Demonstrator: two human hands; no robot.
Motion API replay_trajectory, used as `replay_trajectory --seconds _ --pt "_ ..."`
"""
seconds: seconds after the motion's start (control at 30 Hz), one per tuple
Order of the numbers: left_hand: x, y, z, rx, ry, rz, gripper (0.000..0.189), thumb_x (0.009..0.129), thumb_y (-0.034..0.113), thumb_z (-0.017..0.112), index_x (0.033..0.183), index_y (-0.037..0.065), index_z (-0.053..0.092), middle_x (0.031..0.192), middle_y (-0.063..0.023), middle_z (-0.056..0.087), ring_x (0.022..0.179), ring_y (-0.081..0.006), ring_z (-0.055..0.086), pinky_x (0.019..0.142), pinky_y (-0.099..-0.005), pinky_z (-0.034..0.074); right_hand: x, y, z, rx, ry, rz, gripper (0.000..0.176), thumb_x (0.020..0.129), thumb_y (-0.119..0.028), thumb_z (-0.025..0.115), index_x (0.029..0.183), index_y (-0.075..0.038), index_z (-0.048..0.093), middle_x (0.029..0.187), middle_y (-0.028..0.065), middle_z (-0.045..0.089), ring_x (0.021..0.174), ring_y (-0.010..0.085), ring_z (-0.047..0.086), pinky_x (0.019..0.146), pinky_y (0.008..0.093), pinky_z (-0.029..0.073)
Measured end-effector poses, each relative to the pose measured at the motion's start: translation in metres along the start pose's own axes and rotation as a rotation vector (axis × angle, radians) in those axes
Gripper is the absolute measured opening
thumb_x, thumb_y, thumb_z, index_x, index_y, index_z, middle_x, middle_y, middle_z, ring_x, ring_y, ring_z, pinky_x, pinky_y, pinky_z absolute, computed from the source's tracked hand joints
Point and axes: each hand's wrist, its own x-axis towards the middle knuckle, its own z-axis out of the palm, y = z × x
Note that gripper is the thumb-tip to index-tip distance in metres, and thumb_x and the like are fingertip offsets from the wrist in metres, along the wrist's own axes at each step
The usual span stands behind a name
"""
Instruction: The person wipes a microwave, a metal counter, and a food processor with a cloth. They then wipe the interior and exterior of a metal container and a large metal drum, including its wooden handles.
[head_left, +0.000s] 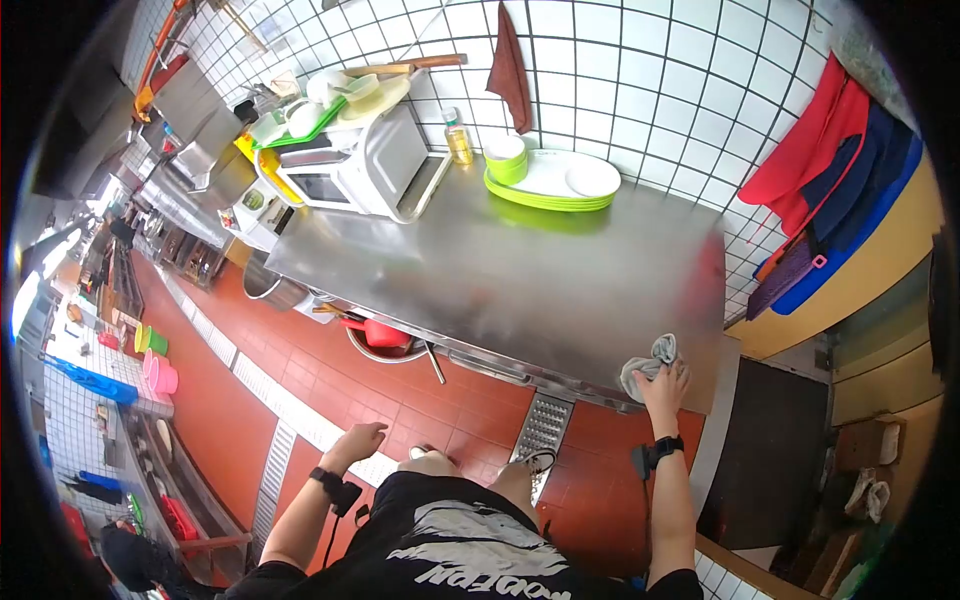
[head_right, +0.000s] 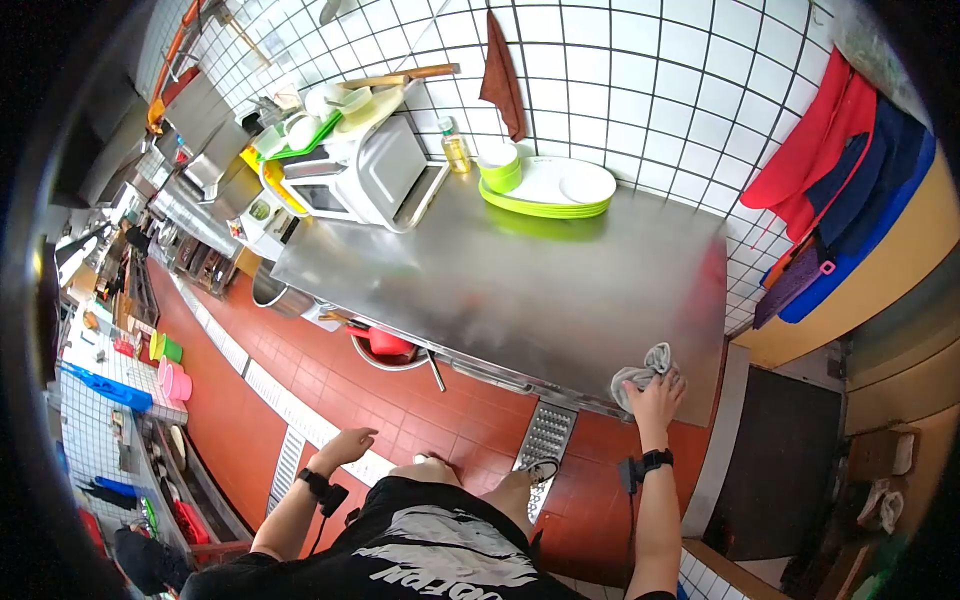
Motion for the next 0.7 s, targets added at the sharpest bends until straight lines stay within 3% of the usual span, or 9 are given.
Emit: replay_trajectory --seconds 0.07,0.2,0.27,0.3,0.43,0.53,0.7 --pt "0.012 0.002 0.004 -0.052 0.079 0.148 0.036 0.096 0.023 0.049 0.125 0.007 0.063 0.113 -0.0227 0.067 0.106 -0.0403 0.064 0.094 -0.0485 0.050 0.002 -0.006 -0.006 -0.105 -0.137 0.055 0.085 0.078 -0.061 0.069 0.128 0.006 0.056 0.148 0.0266 0.041 0.138 0.0486 0.032 0.114 0.0591 0.024" --pt "0.044 0.037 0.007 -0.116 0.062 0.366 0.038 0.097 0.023 0.049 0.131 0.008 0.059 0.116 -0.0229 0.066 0.107 -0.0407 0.063 0.094 -0.0502 0.049 0.004 0.005 0.015 -0.041 -0.184 0.076 0.089 0.080 -0.055 0.072 0.143 0.000 0.043 0.152 0.0262 0.034 0.138 0.0497 0.031 0.113 0.0596 0.025" --pt "0.047 0.065 0.003 -0.116 0.030 0.434 0.038 0.097 0.024 0.050 0.132 0.008 0.057 0.115 -0.0225 0.066 0.106 -0.0412 0.062 0.091 -0.0506 0.049 -0.003 0.005 0.010 0.087 -0.142 -0.009 0.091 0.081 -0.048 0.073 0.152 -0.010 0.031 0.155 0.0258 0.029 0.138 0.0516 0.029 0.112 0.0611 0.026" --pt "0.044 0.078 0.001 -0.115 0.021 0.446 0.038 0.097 0.024 0.050 0.132 0.008 0.057 0.115 -0.0225 0.066 0.106 -0.0412 0.062 0.091 -0.0506 0.049 -0.006 0.006 0.013 0.114 -0.100 -0.030 0.083 0.083 -0.044 0.074 0.152 -0.021 0.033 0.155 0.0266 0.028 0.138 0.0541 0.028 0.111 0.0636 0.027" --pt "0.043 0.080 0.016 -0.155 -0.002 0.603 0.037 0.098 0.025 0.050 0.130 0.009 0.058 0.115 -0.0219 0.066 0.105 -0.0417 0.062 0.090 -0.0508 0.050 -0.012 -0.008 0.009 -0.027 -0.266 -0.047 0.084 0.081 -0.051 0.072 0.153 -0.030 0.031 0.156 0.0258 0.025 0.138 0.0536 0.026 0.111 0.0632 0.025" --pt "0.035 0.071 0.030 -0.253 0.016 0.645 0.037 0.097 0.024 0.050 0.130 0.010 0.058 0.116 -0.0223 0.065 0.104 -0.0419 0.062 0.090 -0.0513 0.050 -0.018 -0.033 -0.005 0.026 -0.378 0.025 0.091 0.079 -0.057 0.071 0.154 -0.028 0.029 0.161 0.0238 0.015 0.142 0.0544 0.020 0.113 0.0642 0.018" --pt "0.043 0.017 0.057 -0.225 -0.030 0.552 0.038 0.096 0.020 0.053 0.132 0.012 0.058 0.118 -0.0224 0.065 0.105 -0.0414 0.063 0.090 -0.0517 0.050 -0.022 -0.035 0.004 -0.043 -0.345 -0.044 0.098 0.075 -0.054 0.076 0.154 -0.023 0.028 0.160 0.0250 0.017 0.141 0.0543 0.021 0.113 0.0653 0.019"
